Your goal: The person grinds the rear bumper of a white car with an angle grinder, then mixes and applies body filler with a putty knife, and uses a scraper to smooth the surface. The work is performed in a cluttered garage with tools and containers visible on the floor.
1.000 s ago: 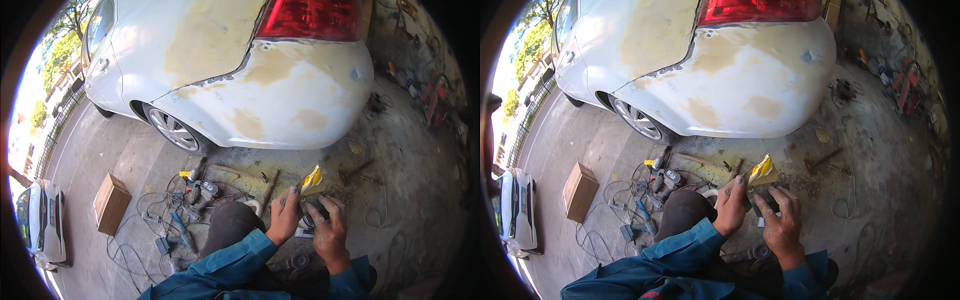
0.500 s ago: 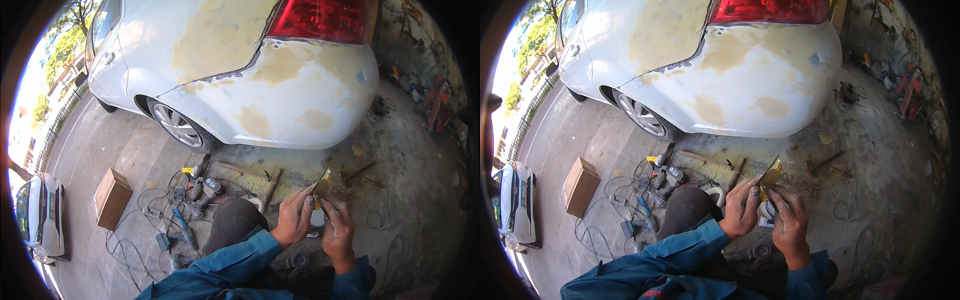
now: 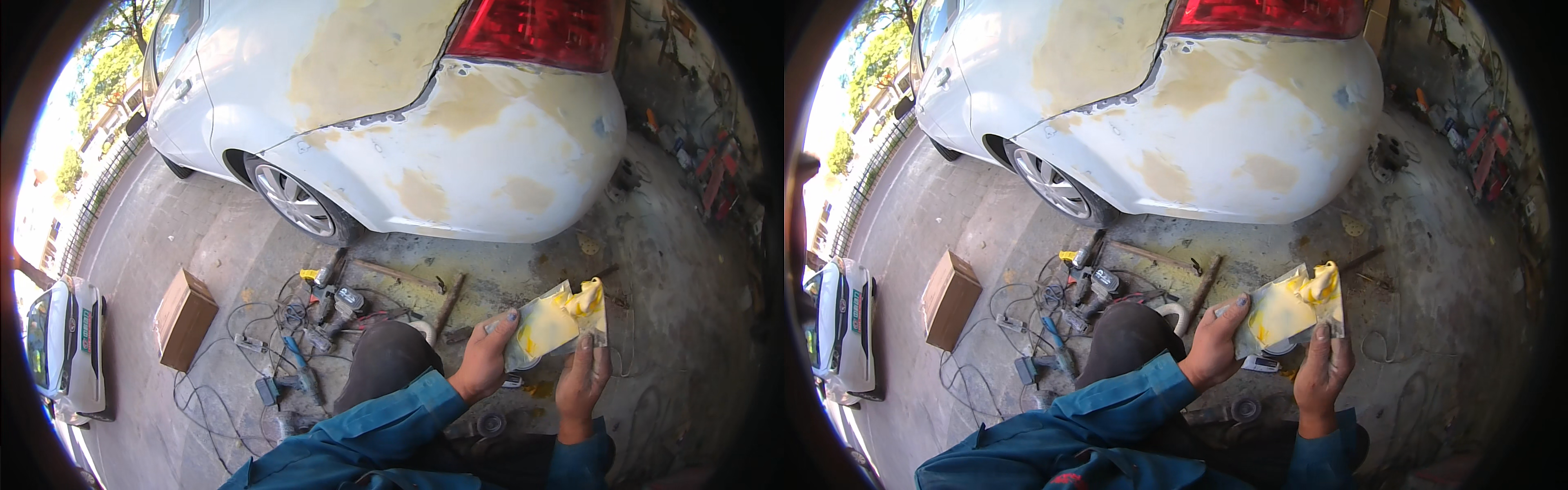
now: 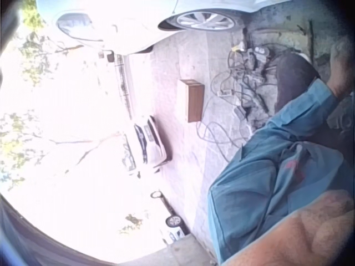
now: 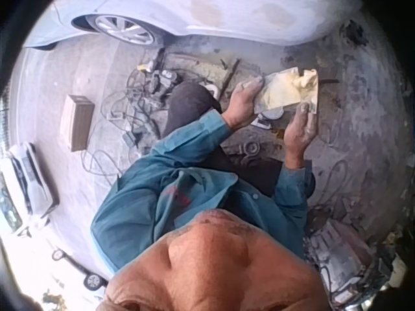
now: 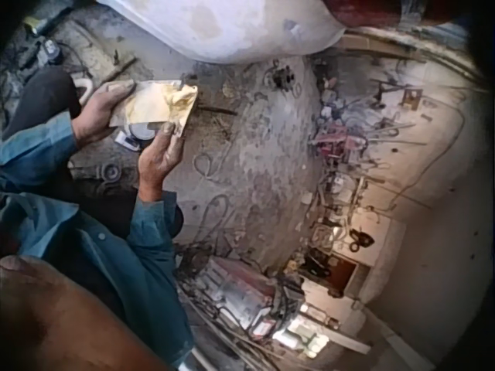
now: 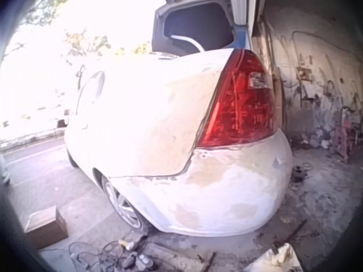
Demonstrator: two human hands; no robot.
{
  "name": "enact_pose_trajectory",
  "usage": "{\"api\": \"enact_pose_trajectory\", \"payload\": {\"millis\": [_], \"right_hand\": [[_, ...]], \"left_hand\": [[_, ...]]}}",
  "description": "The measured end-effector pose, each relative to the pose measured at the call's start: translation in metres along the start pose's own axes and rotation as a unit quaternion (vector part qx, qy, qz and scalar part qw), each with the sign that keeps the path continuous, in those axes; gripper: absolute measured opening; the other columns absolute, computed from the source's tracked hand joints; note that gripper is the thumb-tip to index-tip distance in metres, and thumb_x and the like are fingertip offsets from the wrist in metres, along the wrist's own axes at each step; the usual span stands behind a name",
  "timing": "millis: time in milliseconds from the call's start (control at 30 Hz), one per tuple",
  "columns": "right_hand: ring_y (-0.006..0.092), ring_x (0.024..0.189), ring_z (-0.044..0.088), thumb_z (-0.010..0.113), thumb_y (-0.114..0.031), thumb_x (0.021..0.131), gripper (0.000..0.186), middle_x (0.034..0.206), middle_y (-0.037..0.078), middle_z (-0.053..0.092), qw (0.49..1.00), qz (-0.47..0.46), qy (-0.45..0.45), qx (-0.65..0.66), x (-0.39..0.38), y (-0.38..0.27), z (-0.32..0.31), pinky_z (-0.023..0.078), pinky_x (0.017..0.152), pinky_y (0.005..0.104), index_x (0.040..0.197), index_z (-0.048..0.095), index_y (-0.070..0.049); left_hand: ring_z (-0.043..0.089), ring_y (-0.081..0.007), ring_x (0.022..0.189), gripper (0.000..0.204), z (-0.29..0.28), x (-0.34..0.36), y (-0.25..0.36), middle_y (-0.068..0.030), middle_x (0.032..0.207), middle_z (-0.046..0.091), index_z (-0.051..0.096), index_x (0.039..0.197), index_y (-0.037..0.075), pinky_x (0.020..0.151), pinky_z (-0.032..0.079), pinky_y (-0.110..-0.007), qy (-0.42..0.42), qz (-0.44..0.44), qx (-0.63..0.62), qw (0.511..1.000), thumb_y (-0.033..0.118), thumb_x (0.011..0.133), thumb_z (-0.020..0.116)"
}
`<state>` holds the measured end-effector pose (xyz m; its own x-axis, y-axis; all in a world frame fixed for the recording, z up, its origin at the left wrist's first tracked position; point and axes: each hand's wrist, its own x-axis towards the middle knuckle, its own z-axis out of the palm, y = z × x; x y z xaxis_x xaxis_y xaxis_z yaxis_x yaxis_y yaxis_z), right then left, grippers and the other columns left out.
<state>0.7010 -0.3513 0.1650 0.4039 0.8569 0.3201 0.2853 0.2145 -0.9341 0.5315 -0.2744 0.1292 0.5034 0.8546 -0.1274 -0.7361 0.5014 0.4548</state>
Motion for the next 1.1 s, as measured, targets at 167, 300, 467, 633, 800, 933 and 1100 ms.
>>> {"api": "enact_pose_trajectory", "payload": {"millis": [167,300,467,633,800,933,1100], "right_hand": [[0.0427,0.126,0.072,0.059,0.000,0.109,0.044,0.139,0.025,0.072,0.945,-0.202,-0.082,-0.245,0.015,-0.003,0.001,0.057,0.106,0.0476,0.153,0.064,-0.001],[0.0446,0.125,0.072,0.063,0.009,0.100,0.052,0.138,0.024,0.072,0.929,-0.224,-0.099,-0.277,0.022,-0.015,0.000,0.058,0.106,0.0491,0.151,0.067,-0.002],[0.0420,0.119,0.072,0.064,0.011,0.094,0.052,0.132,0.021,0.073,0.920,-0.249,-0.025,-0.302,0.031,-0.021,-0.017,0.059,0.105,0.0497,0.142,0.074,-0.006],[0.0387,0.130,0.063,0.072,-0.002,0.093,0.050,0.140,0.014,0.067,0.884,-0.313,-0.052,-0.343,0.019,-0.035,0.022,0.052,0.114,0.0521,0.140,0.079,-0.019],[0.0321,0.123,0.066,0.071,0.001,0.094,0.047,0.134,0.010,0.070,0.901,-0.270,-0.148,-0.306,0.001,-0.026,0.024,0.054,0.109,0.0483,0.137,0.080,-0.017],[0.0357,0.113,0.072,0.066,0.006,0.096,0.042,0.124,0.016,0.074,0.950,-0.219,-0.108,-0.194,0.018,-0.039,0.006,0.059,0.098,0.0462,0.136,0.076,-0.005],[0.0394,0.118,0.070,0.062,0.010,0.097,0.048,0.129,0.019,0.071,0.965,-0.188,-0.069,-0.167,0.023,-0.039,0.011,0.059,0.099,0.0471,0.143,0.071,-0.003]], "left_hand": [[0.076,-0.0289,0.121,0.048,-0.009,0.003,0.008,-0.0212,0.137,0.074,0.060,0.144,-0.009,0.108,0.061,-0.044,0.003,-0.018,-0.040,0.999,0.031,0.120,0.052],[0.074,-0.0323,0.126,0.050,-0.005,0.005,0.014,-0.0231,0.142,0.071,0.059,0.146,-0.008,0.113,0.058,-0.045,0.019,-0.002,-0.063,0.998,0.033,0.119,0.053],[0.078,-0.0259,0.112,0.043,0.009,0.005,0.020,-0.0185,0.128,0.076,0.065,0.137,-0.007,0.100,0.063,-0.040,0.030,0.085,-0.016,0.996,0.031,0.120,0.054],[0.066,-0.0140,0.092,0.041,-0.002,0.001,0.008,-0.0073,0.109,0.073,0.070,0.119,-0.003,0.084,0.055,-0.031,0.071,0.174,0.205,0.961,0.034,0.121,0.053],[0.058,-0.0115,0.084,0.048,-0.006,0.005,0.017,-0.0017,0.094,0.066,0.070,0.111,-0.001,0.075,0.048,-0.031,0.129,0.261,0.269,0.918,0.042,0.121,0.051],[0.056,-0.0145,0.084,0.052,-0.009,0.001,0.030,-0.0063,0.092,0.065,0.072,0.110,-0.005,0.076,0.047,-0.033,0.080,0.276,0.388,0.875,0.041,0.120,0.051],[0.073,-0.0417,0.102,0.045,0.012,-0.008,0.016,-0.0284,0.113,0.075,0.069,0.133,-0.013,0.093,0.056,-0.048,-0.022,0.385,0.572,0.723,0.026,0.117,0.055]]}}
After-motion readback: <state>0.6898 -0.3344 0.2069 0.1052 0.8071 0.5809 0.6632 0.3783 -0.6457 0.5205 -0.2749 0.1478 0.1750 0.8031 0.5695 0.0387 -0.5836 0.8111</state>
